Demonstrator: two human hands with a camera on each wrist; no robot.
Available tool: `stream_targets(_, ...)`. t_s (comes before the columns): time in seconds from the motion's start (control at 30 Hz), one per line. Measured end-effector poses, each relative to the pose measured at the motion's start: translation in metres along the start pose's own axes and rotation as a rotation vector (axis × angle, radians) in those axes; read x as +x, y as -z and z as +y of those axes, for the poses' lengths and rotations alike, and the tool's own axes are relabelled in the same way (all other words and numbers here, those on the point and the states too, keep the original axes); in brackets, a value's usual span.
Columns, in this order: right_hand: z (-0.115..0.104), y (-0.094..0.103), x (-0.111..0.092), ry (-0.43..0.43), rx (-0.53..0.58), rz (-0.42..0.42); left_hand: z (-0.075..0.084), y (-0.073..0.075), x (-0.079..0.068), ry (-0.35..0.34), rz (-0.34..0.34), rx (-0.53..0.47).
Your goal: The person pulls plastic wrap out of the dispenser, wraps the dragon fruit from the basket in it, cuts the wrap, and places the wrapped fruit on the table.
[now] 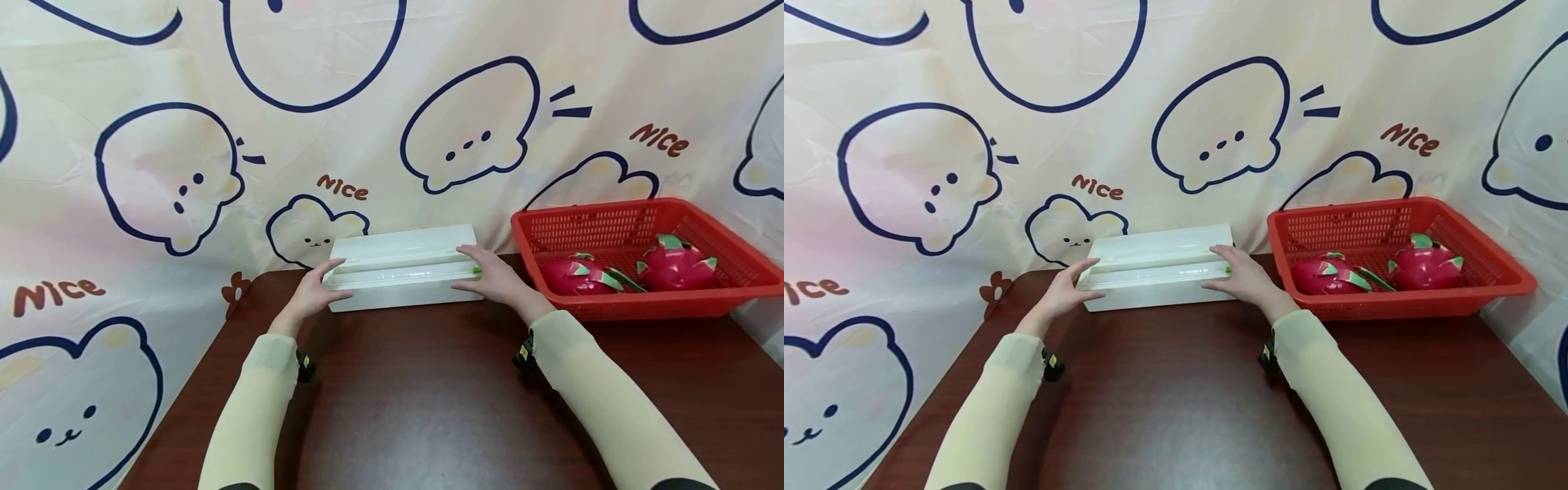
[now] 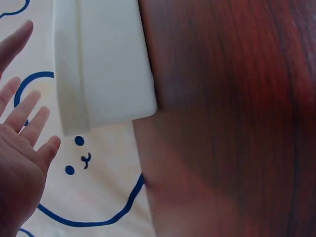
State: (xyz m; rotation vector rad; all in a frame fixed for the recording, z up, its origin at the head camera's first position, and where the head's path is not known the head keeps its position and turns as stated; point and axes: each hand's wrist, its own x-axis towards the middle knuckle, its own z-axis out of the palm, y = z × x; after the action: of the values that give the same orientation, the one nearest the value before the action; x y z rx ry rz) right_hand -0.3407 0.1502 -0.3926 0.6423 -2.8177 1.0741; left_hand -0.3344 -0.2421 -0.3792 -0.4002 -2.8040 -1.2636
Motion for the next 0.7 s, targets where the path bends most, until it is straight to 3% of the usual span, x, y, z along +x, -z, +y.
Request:
stream_targets(0.2, 0.003, -0.004, 0.006, 0.001, 0.052, 0.021, -0.007, -0.002, 0.009, 0.015, 0.005, -0.039)
stream_targets(0.57, 0.007, -0.008, 0.011, -0.033, 0.046, 0.024, -0.015, -0.002, 0.015, 0.026, -0.003, -0.051)
stream_targets(0.7, 0.008, -0.009, 0.012, -0.041, 0.031, 0.023, -0.017, -0.002, 0.018, 0.0, -0.002, -0.032)
